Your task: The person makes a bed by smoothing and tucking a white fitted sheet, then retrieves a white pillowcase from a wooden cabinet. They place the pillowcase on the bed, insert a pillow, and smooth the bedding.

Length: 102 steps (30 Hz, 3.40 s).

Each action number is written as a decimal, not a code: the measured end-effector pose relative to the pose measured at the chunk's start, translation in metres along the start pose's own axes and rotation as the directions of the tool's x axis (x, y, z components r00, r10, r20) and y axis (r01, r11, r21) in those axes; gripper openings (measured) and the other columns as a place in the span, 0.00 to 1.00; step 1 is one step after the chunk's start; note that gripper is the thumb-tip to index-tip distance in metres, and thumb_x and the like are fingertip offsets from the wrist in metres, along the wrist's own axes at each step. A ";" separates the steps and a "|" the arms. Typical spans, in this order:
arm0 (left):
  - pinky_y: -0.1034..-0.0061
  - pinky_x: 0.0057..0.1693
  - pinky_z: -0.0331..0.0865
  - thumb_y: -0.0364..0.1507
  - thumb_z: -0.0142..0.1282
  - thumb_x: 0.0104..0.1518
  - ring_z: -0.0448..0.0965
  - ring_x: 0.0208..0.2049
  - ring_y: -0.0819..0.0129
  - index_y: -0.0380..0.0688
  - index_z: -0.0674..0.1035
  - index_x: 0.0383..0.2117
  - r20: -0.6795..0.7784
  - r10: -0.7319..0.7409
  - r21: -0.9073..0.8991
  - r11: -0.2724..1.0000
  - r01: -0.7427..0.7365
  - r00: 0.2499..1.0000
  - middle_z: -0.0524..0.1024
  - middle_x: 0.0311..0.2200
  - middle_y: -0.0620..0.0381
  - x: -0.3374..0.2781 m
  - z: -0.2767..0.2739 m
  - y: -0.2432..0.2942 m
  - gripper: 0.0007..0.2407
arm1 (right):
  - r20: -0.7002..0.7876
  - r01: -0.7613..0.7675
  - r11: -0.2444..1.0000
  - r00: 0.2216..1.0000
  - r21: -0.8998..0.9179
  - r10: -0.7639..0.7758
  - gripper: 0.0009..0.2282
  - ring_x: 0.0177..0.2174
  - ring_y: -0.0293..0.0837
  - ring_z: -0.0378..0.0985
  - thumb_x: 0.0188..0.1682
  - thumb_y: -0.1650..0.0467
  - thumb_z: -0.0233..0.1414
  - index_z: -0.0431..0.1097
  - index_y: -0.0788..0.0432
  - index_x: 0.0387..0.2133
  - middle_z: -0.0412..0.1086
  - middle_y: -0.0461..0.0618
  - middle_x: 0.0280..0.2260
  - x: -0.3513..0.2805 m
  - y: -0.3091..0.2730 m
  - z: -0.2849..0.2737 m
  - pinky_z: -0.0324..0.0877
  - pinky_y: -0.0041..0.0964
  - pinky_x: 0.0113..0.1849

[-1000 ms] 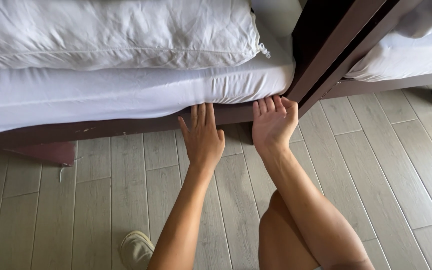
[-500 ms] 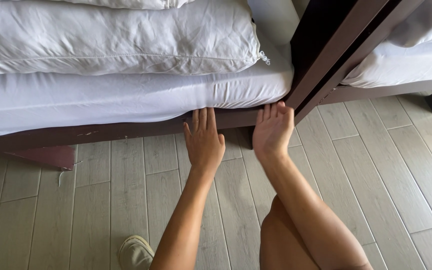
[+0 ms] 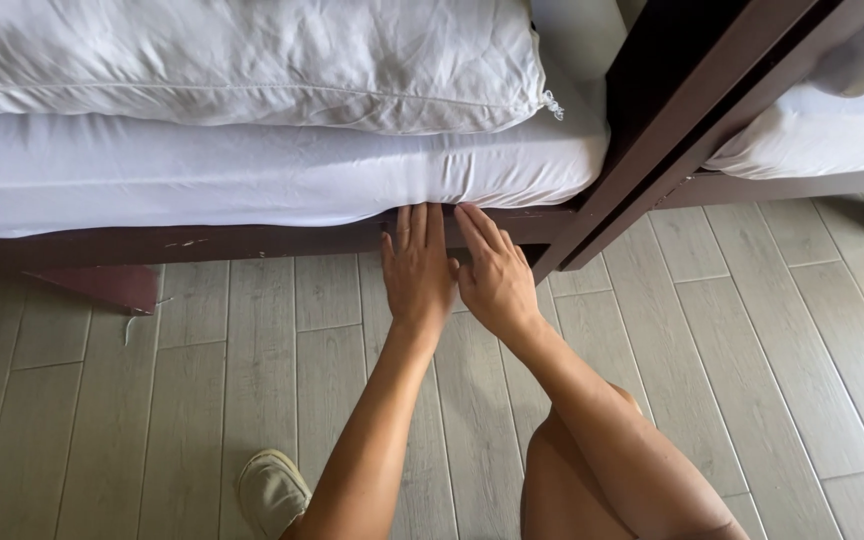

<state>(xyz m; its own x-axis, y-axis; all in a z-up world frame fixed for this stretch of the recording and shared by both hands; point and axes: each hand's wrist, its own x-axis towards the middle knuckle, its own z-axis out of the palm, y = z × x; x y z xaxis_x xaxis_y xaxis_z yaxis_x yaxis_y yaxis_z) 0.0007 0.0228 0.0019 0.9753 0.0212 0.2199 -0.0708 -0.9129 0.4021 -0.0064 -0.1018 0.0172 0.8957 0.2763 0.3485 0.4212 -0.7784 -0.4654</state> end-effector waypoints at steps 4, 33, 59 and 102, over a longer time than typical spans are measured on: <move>0.43 0.69 0.51 0.28 0.62 0.53 0.51 0.72 0.55 0.41 0.61 0.67 -0.045 0.018 0.032 0.999 -0.017 0.999 0.56 0.70 0.50 0.001 0.006 -0.003 0.33 | 0.027 -0.020 0.999 0.999 -0.032 0.021 0.30 0.57 0.51 0.66 0.46 0.72 0.54 0.56 0.64 0.65 0.58 0.53 0.64 0.002 -0.008 -0.001 0.64 0.50 0.54; 0.50 0.64 0.62 0.28 0.64 0.51 0.54 0.70 0.50 0.37 0.60 0.66 -0.044 0.089 0.094 0.992 -0.085 0.995 0.57 0.68 0.45 -0.004 -0.001 -0.001 0.35 | 0.132 -0.159 0.921 0.967 -0.356 0.218 0.34 0.49 0.51 0.76 0.42 0.65 0.55 0.55 0.67 0.64 0.56 0.56 0.66 -0.006 0.017 -0.044 0.77 0.47 0.39; 0.51 0.64 0.62 0.28 0.62 0.53 0.54 0.70 0.50 0.36 0.59 0.67 -0.020 0.086 0.131 0.988 -0.082 0.996 0.56 0.68 0.44 -0.002 0.002 -0.002 0.34 | 0.109 -0.155 0.957 0.976 -0.247 0.187 0.27 0.45 0.60 0.79 0.44 0.67 0.56 0.60 0.67 0.57 0.56 0.66 0.65 -0.007 0.079 -0.055 0.76 0.49 0.43; 0.52 0.58 0.68 0.29 0.52 0.60 0.54 0.71 0.53 0.39 0.63 0.66 -0.069 0.042 -0.001 0.999 -0.043 0.997 0.57 0.69 0.46 0.000 0.015 -0.011 0.26 | -0.001 0.007 1.000 1.000 -0.021 -0.007 0.28 0.29 0.49 0.83 0.46 0.75 0.50 0.59 0.60 0.64 0.62 0.50 0.64 0.008 0.003 0.021 0.77 0.39 0.28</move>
<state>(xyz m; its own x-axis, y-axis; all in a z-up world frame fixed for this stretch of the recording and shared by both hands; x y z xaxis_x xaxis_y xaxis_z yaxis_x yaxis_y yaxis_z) 0.0046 0.0273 -0.0157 0.9546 0.0106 0.2977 -0.1125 -0.9126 0.3930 0.0046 -0.0905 0.0014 0.8923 0.2813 0.3531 0.4249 -0.7878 -0.4459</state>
